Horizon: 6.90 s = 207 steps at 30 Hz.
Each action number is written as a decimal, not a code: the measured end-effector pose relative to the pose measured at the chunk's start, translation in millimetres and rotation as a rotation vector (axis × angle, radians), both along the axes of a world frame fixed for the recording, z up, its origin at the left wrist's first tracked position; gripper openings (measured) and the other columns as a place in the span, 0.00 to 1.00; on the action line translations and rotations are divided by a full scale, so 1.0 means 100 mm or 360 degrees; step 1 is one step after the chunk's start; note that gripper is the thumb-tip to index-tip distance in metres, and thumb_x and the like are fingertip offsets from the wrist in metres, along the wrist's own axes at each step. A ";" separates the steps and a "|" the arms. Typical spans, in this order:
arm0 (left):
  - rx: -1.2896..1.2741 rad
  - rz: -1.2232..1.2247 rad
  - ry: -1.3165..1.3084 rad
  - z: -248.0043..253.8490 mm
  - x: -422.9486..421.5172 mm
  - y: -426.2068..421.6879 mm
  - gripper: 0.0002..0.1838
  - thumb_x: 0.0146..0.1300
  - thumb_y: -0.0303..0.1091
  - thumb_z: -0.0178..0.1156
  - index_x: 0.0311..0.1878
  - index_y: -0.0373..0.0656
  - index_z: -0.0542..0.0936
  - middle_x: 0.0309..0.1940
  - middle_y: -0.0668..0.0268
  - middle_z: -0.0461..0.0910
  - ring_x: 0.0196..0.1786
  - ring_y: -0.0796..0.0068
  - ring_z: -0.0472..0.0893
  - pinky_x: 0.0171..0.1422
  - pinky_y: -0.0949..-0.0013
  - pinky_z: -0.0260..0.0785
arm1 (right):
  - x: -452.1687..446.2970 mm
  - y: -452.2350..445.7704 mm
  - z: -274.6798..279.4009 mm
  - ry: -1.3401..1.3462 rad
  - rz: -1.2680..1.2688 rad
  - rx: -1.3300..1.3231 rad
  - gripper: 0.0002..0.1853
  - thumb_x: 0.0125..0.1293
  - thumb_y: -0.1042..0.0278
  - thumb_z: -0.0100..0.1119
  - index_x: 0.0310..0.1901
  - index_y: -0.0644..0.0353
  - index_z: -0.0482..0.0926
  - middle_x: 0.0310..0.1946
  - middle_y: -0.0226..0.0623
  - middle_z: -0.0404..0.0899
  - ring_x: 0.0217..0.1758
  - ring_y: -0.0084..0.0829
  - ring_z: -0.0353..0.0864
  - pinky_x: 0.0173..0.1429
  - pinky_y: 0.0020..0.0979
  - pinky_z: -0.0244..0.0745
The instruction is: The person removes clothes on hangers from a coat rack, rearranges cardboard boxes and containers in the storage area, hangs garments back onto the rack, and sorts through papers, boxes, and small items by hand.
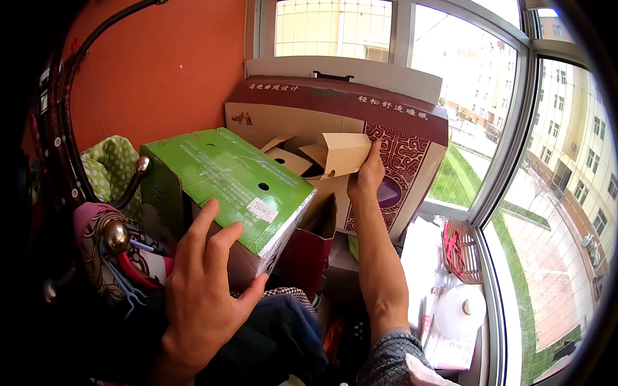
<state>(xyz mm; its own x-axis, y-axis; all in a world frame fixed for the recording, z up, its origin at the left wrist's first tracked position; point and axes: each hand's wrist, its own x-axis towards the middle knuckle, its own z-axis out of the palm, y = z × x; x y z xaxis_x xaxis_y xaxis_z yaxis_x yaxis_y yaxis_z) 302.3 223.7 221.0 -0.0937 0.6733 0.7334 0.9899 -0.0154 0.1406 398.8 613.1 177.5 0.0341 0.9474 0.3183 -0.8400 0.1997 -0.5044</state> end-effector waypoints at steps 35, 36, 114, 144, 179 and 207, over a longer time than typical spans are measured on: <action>0.0032 0.0014 0.0035 -0.01 0.03 0.03 0.42 0.45 0.31 0.82 0.65 0.43 0.72 0.72 0.48 0.67 0.68 0.42 0.74 0.69 0.48 0.71 | -0.06 -0.02 -0.45 -0.1919 -0.0243 0.1209 0.50 0.61 0.61 0.74 0.80 0.65 0.56 0.77 0.57 0.64 0.81 0.48 0.64 0.80 0.42 0.65; 0.0034 0.0024 0.0032 0.00 0.02 0.03 0.42 0.45 0.31 0.82 0.65 0.43 0.72 0.72 0.48 0.67 0.68 0.42 0.74 0.69 0.48 0.71 | -0.09 -0.05 -0.44 -0.1917 -0.0236 0.1217 0.50 0.61 0.61 0.74 0.80 0.65 0.56 0.77 0.57 0.64 0.81 0.48 0.64 0.80 0.42 0.65; -0.0038 0.0133 0.0060 0.01 0.11 0.06 0.42 0.48 0.38 0.82 0.66 0.45 0.73 0.70 0.50 0.68 0.62 0.44 0.75 0.64 0.52 0.75 | -0.40 -0.10 0.31 -0.2078 -0.0134 0.2044 0.14 0.54 0.70 0.75 0.42 0.65 0.86 0.37 0.48 0.85 0.42 0.42 0.86 0.48 0.39 0.79; 0.0017 0.0029 0.0108 -0.06 0.15 0.07 0.42 0.49 0.34 0.81 0.66 0.41 0.70 0.70 0.44 0.65 0.65 0.39 0.73 0.69 0.48 0.71 | 0.81 -0.86 1.05 -0.1674 -0.0822 0.1686 0.10 0.59 0.69 0.78 0.39 0.64 0.89 0.34 0.36 0.85 0.41 0.29 0.80 0.49 0.33 0.77; 0.0344 -0.0225 0.0052 -0.08 0.06 -0.07 0.39 0.59 0.44 0.76 0.70 0.38 0.72 0.72 0.50 0.70 0.69 0.44 0.72 0.71 0.48 0.69 | 2.42 -3.58 0.43 -0.2495 -0.1976 0.2466 0.09 0.38 0.68 0.61 0.25 0.56 0.76 0.33 0.31 0.80 0.49 0.34 0.81 0.40 0.37 0.75; 0.0540 -0.1508 -0.1212 -1.07 0.82 -1.28 0.67 0.58 0.36 0.77 0.83 0.37 0.32 0.84 0.44 0.39 0.82 0.48 0.55 0.83 0.50 0.53 | 2.48 -5.32 -0.19 -0.3188 -0.1441 0.1775 0.08 0.49 0.69 0.64 0.33 0.57 0.82 0.46 0.33 0.86 0.62 0.32 0.80 0.60 0.43 0.81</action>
